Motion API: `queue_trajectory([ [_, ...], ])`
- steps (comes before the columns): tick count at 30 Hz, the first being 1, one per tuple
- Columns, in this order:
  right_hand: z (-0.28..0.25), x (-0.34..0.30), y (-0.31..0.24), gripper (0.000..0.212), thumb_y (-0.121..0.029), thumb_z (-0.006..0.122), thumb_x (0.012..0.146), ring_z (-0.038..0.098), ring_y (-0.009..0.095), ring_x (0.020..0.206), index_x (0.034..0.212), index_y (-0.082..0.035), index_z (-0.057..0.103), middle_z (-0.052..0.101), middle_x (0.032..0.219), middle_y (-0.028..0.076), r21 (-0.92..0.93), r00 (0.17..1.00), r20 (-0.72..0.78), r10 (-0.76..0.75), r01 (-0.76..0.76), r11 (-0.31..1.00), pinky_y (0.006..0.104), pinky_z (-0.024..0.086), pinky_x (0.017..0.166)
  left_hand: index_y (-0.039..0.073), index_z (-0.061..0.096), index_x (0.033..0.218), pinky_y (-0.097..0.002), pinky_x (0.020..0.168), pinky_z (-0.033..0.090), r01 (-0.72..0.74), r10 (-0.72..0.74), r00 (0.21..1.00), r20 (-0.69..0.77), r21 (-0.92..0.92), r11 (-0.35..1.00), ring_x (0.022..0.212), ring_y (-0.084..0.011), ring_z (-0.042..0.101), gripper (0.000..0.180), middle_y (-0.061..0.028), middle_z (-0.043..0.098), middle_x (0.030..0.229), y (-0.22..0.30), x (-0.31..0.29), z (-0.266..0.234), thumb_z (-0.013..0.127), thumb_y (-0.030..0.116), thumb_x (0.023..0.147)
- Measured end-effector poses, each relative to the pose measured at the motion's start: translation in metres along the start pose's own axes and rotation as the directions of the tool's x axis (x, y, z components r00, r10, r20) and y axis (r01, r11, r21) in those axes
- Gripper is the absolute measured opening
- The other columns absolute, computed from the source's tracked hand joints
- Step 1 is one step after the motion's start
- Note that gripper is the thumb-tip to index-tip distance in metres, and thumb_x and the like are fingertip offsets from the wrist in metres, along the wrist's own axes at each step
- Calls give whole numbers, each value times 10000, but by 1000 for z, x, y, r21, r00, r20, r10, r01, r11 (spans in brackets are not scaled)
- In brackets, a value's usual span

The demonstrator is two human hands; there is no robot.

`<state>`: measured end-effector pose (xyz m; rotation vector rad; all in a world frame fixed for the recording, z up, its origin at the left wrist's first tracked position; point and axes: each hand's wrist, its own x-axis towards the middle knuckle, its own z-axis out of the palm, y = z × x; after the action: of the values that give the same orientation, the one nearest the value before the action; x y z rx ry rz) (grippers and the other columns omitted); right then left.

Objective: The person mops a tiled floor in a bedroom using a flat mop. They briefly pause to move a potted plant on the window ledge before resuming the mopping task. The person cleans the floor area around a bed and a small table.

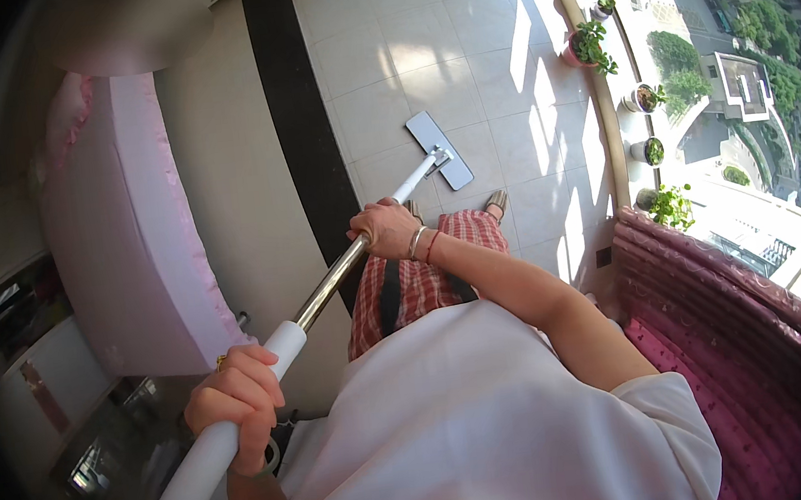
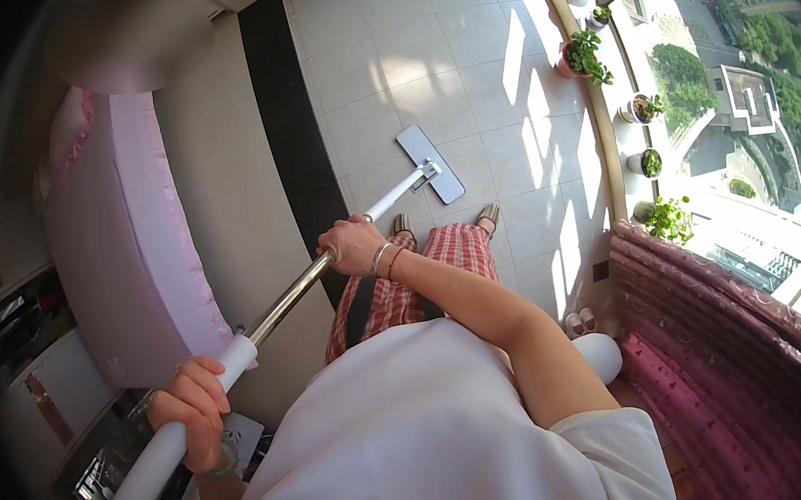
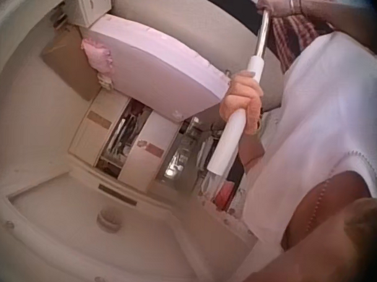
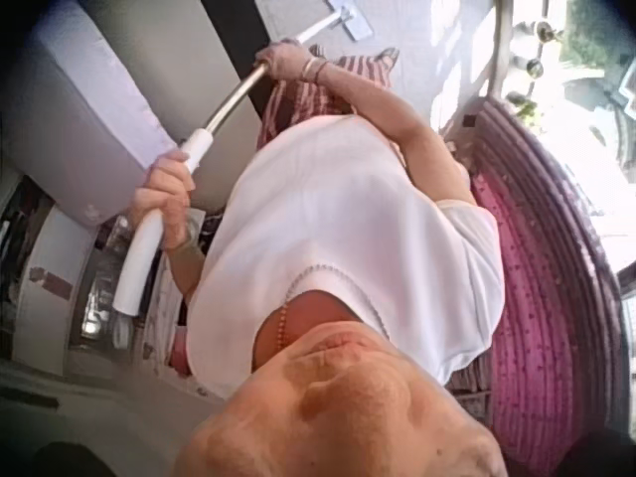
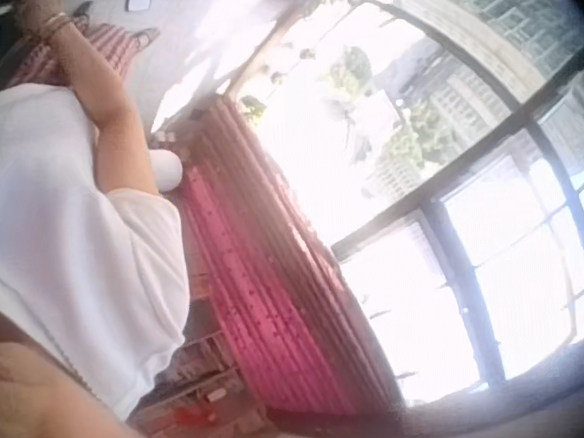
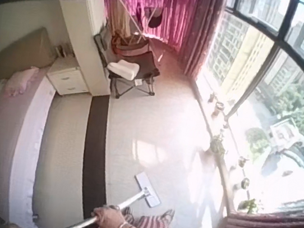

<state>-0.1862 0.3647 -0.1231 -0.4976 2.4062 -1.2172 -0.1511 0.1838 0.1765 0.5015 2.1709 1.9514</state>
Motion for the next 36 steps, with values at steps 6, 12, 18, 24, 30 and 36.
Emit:
queue_trajectory([
  [6, -20, -15, 30, 120, -265, 617, 807, 635, 225, 847, 802, -156, 666, 654, 757, 31, -95, 1000, -25, -6, 4, 995, 397, 434, 848, 137, 466, 745, -386, 768, 460, -98, 122, 984, 129, -178, 979, 610, -148, 532, 213, 22, 529, 644, -40, 19, 6, 646, 69, 836],
  [12, -90, -87, 167, 211, -238, 608, 898, 600, 261, 843, 742, -100, 570, 625, 760, 35, -180, 875, -407, 263, -359, 916, 406, 403, 886, 102, 469, 751, -427, 824, 470, -112, 211, 951, 228, -382, 917, 630, -177, 531, 221, -11, 525, 664, -133, 94, 118, 608, -66, 789],
  [18, -195, -156, 269, 306, -279, 576, 932, 594, 317, 826, 701, -80, 543, 616, 717, 81, -97, 746, -494, 447, -558, 824, 440, 454, 674, 83, 456, 730, -367, 803, 455, 67, 102, 936, 337, -456, 887, 668, -168, 539, 264, -16, 503, 668, -138, 173, 257, 617, -119, 787],
  [24, -172, -109, 210, 229, -283, 594, 906, 595, 245, 905, 731, -136, 585, 641, 768, 3, -22, 827, -398, 397, -441, 897, 434, 392, 787, 74, 469, 755, -434, 880, 470, 17, 29, 985, 169, -260, 965, 690, -175, 565, 239, -31, 557, 694, -80, 159, 208, 597, -125, 792],
  [30, -122, -74, 99, 172, -259, 580, 890, 600, 216, 905, 765, -154, 633, 655, 797, -25, -54, 988, -103, 112, -118, 992, 481, 389, 805, 116, 456, 740, -431, 786, 481, 66, -51, 990, -129, 113, 991, 572, -152, 527, 196, 1, 513, 618, 20, 84, 179, 633, 38, 771],
  [36, -150, -73, 89, 115, -255, 596, 849, 626, 184, 909, 814, -181, 676, 650, 772, -19, -113, 971, 221, -88, 115, 987, 423, 404, 797, 117, 457, 740, -401, 699, 509, -65, 86, 987, -137, 153, 986, 535, -157, 517, 247, -4, 518, 602, 24, 68, 195, 688, 119, 829],
])
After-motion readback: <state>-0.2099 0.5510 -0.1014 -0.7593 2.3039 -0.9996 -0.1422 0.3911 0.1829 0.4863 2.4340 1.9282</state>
